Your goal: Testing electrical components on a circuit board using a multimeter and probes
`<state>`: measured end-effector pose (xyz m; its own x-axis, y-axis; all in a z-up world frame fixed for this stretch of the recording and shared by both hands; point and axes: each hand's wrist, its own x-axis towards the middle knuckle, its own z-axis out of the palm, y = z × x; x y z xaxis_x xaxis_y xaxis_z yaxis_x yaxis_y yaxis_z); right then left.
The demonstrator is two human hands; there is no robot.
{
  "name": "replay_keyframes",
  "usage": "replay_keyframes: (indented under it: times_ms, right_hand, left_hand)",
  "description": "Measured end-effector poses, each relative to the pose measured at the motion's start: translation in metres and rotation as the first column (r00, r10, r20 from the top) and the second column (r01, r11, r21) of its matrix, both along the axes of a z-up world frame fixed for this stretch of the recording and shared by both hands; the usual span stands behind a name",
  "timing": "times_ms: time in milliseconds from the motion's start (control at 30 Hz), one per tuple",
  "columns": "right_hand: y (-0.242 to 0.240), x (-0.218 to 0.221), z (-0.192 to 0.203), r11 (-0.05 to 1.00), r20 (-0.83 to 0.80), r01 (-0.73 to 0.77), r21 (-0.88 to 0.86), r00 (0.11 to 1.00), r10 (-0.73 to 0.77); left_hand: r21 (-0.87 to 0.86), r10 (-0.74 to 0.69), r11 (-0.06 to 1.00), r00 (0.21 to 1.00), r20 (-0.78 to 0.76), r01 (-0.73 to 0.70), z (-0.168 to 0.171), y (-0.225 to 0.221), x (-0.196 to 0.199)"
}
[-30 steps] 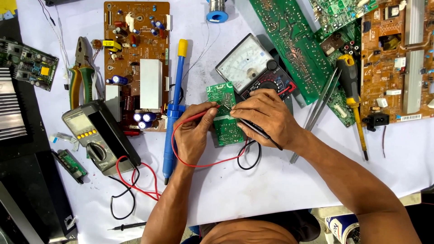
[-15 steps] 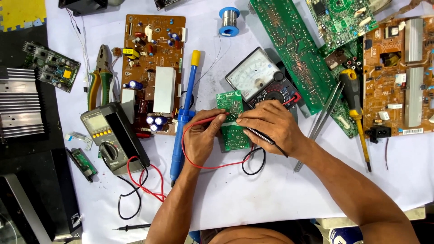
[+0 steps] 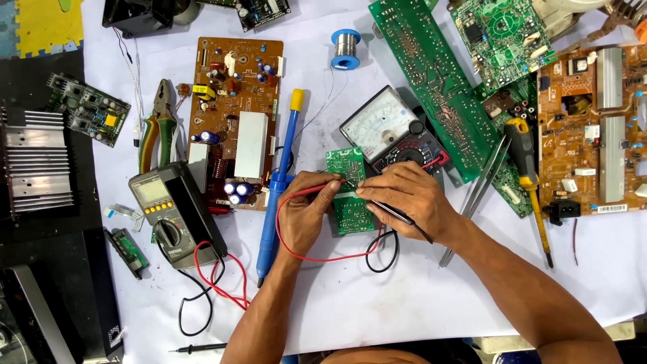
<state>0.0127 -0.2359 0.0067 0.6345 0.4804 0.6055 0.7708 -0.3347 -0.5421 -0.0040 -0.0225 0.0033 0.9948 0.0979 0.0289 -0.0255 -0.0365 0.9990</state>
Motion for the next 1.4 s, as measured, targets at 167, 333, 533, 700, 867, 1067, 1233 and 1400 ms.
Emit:
replay_keyframes:
  times_ms: [167, 333, 533, 700, 867, 1067, 1233, 1400]
  right_hand:
    - [0.002, 0.0, 0.003, 0.998, 0.06, 0.017, -0.053, 0.998, -0.014]
    - [0.004, -0.001, 0.002, 0.996, 0.104, 0.035, -0.083, 0.994, -0.026]
    - [0.003, -0.001, -0.004, 0.997, 0.092, 0.058, -0.06, 0.994, -0.052]
    - [0.001, -0.002, -0.005, 0.998, 0.063, 0.054, -0.033, 0.997, -0.052]
    - [0.002, -0.002, -0.002, 0.997, 0.054, 0.074, -0.01, 0.996, -0.073]
    - [0.005, -0.001, -0.003, 0.997, 0.066, 0.08, 0.012, 0.995, -0.08]
    - [0.003, 0.0, 0.002, 0.997, 0.029, 0.039, 0.066, 0.999, -0.041]
    - [0.004, -0.001, -0.005, 0.996, 0.065, 0.06, 0.061, 0.996, -0.064]
  left_hand:
    - [-0.015, 0.026, 1.0, 1.0, 0.0, -0.026, 0.003, -0.002, 0.0]
    - [-0.019, 0.003, 1.0, 1.0, -0.008, -0.003, 0.0, 0.0, 0.001]
    - [-0.037, 0.03, 0.999, 0.999, 0.039, -0.029, -0.001, -0.002, 0.001]
    - [-0.018, -0.001, 1.0, 0.998, 0.06, 0.002, 0.002, 0.0, 0.001]
    - [-0.024, -0.009, 1.0, 0.998, 0.061, 0.01, 0.0, 0.0, 0.001]
    - [-0.023, 0.001, 1.0, 0.998, 0.067, 0.001, 0.004, -0.002, -0.001]
    - [0.024, -0.004, 1.0, 0.995, 0.103, 0.001, 0.006, -0.002, -0.001]
    - [-0.038, 0.02, 0.999, 0.997, 0.079, -0.017, 0.006, -0.003, -0.004]
